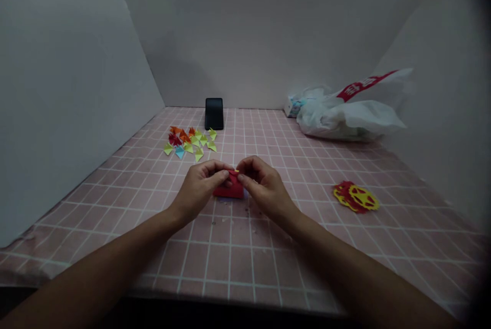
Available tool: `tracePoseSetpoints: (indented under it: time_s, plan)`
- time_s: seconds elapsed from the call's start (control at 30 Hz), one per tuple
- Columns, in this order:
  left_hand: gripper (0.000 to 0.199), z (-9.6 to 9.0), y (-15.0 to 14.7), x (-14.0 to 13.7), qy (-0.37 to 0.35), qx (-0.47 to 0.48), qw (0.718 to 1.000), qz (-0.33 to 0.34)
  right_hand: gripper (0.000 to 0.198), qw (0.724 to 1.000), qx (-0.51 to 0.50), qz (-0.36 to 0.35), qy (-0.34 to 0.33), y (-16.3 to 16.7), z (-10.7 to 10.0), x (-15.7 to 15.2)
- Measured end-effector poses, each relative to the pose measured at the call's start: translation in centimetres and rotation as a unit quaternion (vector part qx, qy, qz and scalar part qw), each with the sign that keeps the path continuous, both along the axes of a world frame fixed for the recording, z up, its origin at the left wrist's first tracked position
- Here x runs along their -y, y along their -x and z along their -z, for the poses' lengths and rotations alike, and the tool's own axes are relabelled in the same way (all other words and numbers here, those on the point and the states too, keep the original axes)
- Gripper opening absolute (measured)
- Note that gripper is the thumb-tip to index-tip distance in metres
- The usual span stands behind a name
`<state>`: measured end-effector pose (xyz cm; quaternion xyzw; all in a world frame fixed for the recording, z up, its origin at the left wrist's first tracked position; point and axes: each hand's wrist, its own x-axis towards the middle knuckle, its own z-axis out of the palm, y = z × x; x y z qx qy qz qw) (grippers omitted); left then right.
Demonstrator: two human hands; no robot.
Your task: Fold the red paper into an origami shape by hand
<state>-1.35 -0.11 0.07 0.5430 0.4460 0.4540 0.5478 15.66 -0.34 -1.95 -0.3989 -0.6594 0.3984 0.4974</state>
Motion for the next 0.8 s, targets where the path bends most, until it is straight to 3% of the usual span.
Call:
tracePoseSetpoints:
  time_s: [0.4, 0.8]
  plan:
    - [0.009, 0.13, -0.04, -0.30, 0.022, 0.027, 0.999, 0.003, 0.015, 0.997, 0.045, 0.003, -0.069, -0.04, -0.08, 0.31]
    - [0.011, 0.27, -0.03, -0.27, 0.044, 0.051, 0.998, 0.004, 0.008, 0.998, 0.042, 0.011, -0.051, -0.04, -0.14, 0.20]
